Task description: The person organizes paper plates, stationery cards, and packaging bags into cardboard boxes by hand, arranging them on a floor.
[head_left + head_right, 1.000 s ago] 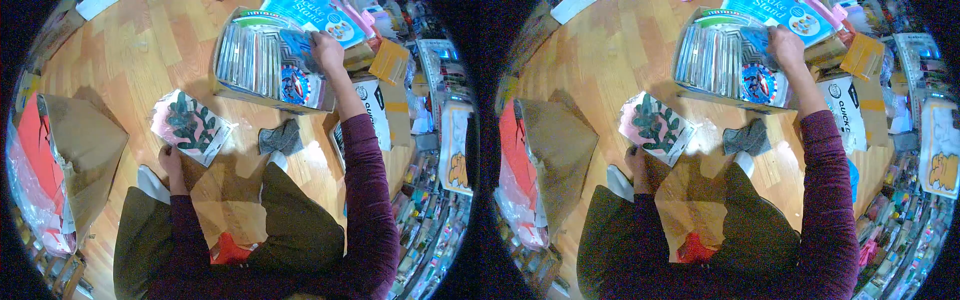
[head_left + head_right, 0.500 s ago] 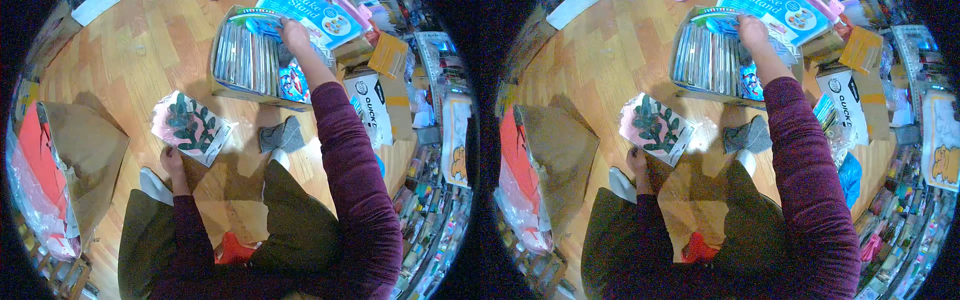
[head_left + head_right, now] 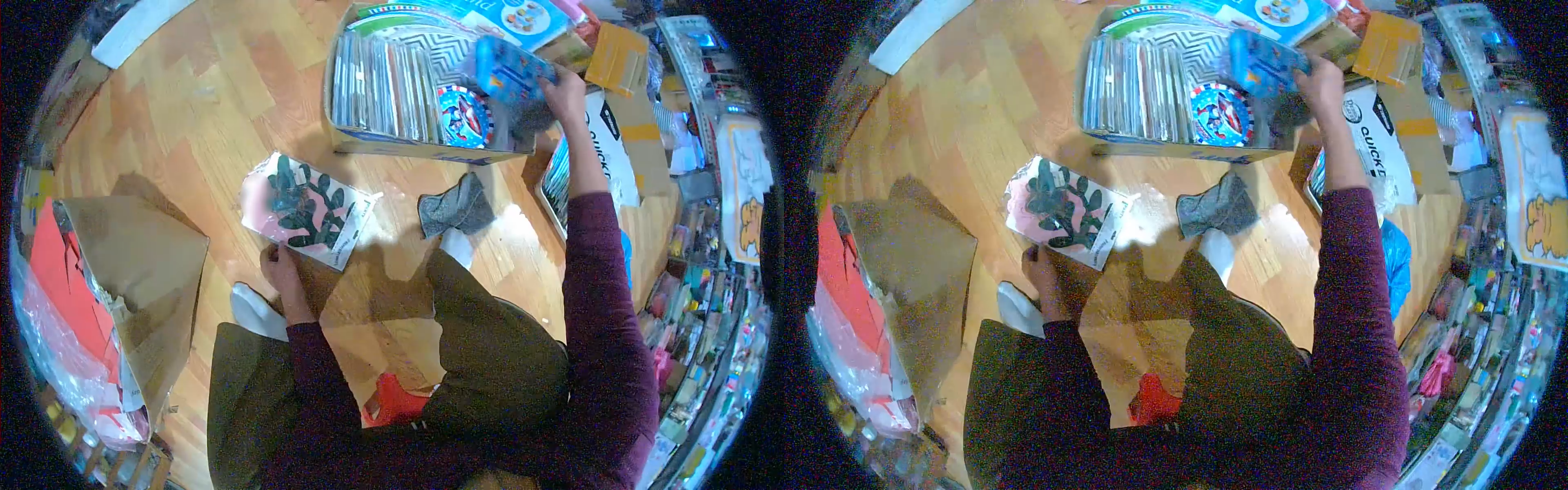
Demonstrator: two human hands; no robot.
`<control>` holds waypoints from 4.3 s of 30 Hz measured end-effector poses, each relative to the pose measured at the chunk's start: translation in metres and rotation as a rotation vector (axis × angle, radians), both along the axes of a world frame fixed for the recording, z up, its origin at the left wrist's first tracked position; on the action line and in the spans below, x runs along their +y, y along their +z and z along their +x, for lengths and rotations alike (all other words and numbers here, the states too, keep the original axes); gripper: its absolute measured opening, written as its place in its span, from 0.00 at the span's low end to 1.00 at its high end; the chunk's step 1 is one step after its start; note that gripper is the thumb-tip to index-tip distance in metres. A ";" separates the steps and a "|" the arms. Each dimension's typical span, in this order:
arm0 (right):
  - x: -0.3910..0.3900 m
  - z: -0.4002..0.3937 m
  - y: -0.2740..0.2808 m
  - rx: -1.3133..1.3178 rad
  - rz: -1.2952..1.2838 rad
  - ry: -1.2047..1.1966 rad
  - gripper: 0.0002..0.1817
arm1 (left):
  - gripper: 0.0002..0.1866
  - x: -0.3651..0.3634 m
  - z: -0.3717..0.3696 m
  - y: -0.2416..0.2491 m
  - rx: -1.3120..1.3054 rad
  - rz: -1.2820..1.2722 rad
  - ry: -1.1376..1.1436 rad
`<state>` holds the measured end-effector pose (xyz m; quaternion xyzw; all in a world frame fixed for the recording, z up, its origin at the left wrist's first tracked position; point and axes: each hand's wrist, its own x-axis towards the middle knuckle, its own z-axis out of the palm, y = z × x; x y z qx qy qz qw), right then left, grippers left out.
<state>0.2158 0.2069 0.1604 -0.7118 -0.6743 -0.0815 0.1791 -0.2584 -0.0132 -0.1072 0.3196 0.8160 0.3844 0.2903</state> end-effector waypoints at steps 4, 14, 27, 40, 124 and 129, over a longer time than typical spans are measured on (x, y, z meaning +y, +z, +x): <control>-0.050 0.000 0.041 0.062 0.057 -0.161 0.17 | 0.16 0.012 0.004 0.030 0.207 0.067 -0.033; -0.102 0.079 0.037 0.424 0.054 -0.241 0.15 | 0.14 0.166 0.182 0.228 0.020 0.569 -0.868; -0.191 0.153 0.005 1.067 0.116 -0.356 0.15 | 0.28 0.321 0.343 0.096 0.682 -0.245 -1.435; -0.193 0.150 -0.026 1.198 0.149 -0.382 0.13 | 0.29 0.324 0.351 0.102 0.547 -0.462 -1.364; -0.033 0.071 0.039 -0.435 -0.273 -0.420 0.15 | 0.20 0.065 0.112 0.195 -1.348 0.379 -0.122; -0.023 0.050 -0.054 -0.493 -0.341 0.134 0.10 | 0.17 0.052 0.104 0.159 -0.651 0.520 -0.537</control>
